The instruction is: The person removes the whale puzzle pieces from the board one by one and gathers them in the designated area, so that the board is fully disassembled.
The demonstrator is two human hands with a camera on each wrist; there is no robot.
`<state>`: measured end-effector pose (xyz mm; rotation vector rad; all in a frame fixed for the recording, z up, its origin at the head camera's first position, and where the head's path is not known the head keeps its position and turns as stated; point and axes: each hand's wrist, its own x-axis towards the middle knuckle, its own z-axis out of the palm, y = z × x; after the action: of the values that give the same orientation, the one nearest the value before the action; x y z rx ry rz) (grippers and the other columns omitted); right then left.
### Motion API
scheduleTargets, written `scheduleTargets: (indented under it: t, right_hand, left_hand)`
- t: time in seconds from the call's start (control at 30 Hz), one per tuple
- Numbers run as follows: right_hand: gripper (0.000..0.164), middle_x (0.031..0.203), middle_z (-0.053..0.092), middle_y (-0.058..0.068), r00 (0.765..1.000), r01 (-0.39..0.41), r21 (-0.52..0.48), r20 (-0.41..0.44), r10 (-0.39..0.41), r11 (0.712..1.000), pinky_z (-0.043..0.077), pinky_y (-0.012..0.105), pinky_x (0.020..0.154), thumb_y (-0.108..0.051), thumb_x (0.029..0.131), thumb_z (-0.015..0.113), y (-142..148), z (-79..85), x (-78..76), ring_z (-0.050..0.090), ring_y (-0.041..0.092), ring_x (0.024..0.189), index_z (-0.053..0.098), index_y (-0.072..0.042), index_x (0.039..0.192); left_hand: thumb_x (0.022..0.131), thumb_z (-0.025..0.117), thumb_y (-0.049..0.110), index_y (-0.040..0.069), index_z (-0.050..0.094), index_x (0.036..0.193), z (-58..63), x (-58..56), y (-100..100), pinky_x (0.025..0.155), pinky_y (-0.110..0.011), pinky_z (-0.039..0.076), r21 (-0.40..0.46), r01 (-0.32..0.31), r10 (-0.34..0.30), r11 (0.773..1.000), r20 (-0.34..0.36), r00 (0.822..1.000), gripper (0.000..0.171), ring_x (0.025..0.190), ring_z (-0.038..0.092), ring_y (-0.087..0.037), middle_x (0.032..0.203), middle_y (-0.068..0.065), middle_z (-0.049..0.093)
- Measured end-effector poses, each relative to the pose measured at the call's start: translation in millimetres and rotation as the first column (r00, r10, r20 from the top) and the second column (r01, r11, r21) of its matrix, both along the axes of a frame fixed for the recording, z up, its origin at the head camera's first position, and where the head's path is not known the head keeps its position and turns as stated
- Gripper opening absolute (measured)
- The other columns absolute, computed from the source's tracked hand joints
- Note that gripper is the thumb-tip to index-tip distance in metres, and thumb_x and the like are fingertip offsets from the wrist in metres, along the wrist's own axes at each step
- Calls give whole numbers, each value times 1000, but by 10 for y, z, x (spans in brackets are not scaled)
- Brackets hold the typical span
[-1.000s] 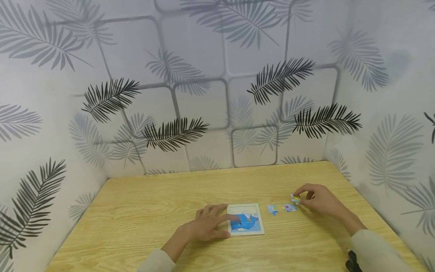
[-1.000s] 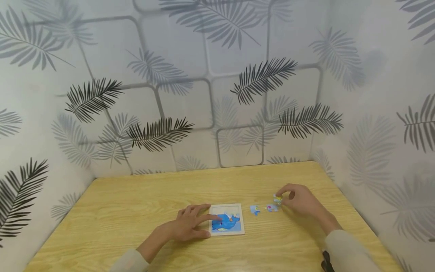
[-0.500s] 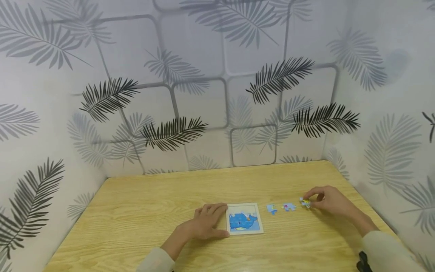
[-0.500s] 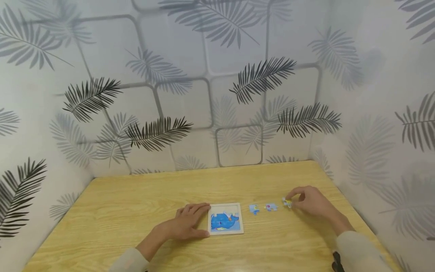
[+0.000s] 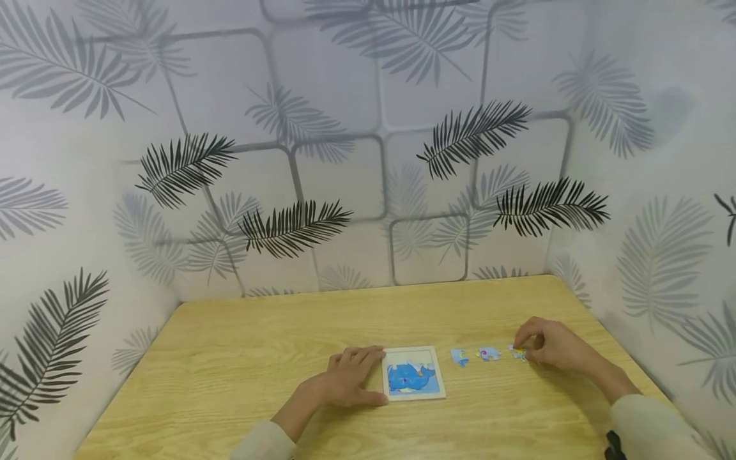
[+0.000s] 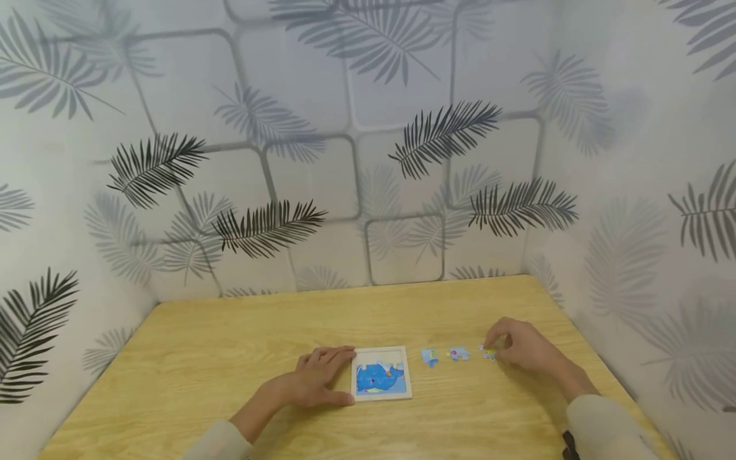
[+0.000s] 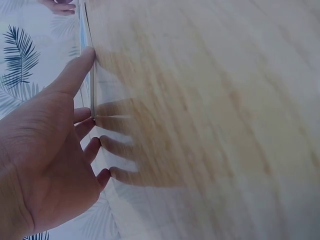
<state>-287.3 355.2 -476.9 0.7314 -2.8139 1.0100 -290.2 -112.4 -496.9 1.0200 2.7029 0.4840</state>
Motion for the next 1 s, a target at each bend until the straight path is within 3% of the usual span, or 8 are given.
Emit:
scheduleTargets:
  t: [0.23,0.4,0.57,0.8,1.0]
  right_hand:
    - [29,120,66,14,999,-22,-59,-33,20,998,54,28,66,7,89,74,-222,98,-43,59,7,78,74,-10,112]
    - [28,112,67,16,996,-71,-109,37,75,991,52,27,62,-2,93,76,-480,143,-80,59,9,77,73,-5,120]
    - [33,119,69,20,984,-130,-158,103,147,979,51,27,60,-8,94,76,-822,159,-67,61,12,79,70,-1,126]
    - [34,123,68,18,963,-197,-161,154,222,967,54,31,65,-9,96,74,-1314,173,-83,63,18,85,69,-4,129]
    - [32,120,71,15,954,-240,-122,152,257,963,55,29,73,-4,92,76,-1656,175,-122,63,16,87,72,-4,124]
  left_hand:
    - [96,60,66,15,30,162,52,0,6,110,-67,27,-23,-1,1,1000,-15,1000,89,149,28,-38,168,-3,28]
    - [95,63,65,18,30,163,6,-40,3,111,-68,26,-14,-16,16,1000,-15,1000,88,150,27,-38,169,-2,28]
    - [94,62,68,20,30,163,-51,-53,-9,112,-68,25,-10,-14,14,1000,-6,1000,89,150,27,-38,169,-1,27]
    - [93,63,68,21,33,162,-72,-78,-7,111,-65,26,-11,-16,16,1000,-10,1000,89,150,28,-36,169,1,29]
    - [90,66,72,21,37,158,-94,-142,13,112,-65,26,-34,-35,35,999,2,999,90,150,28,-33,167,0,31]
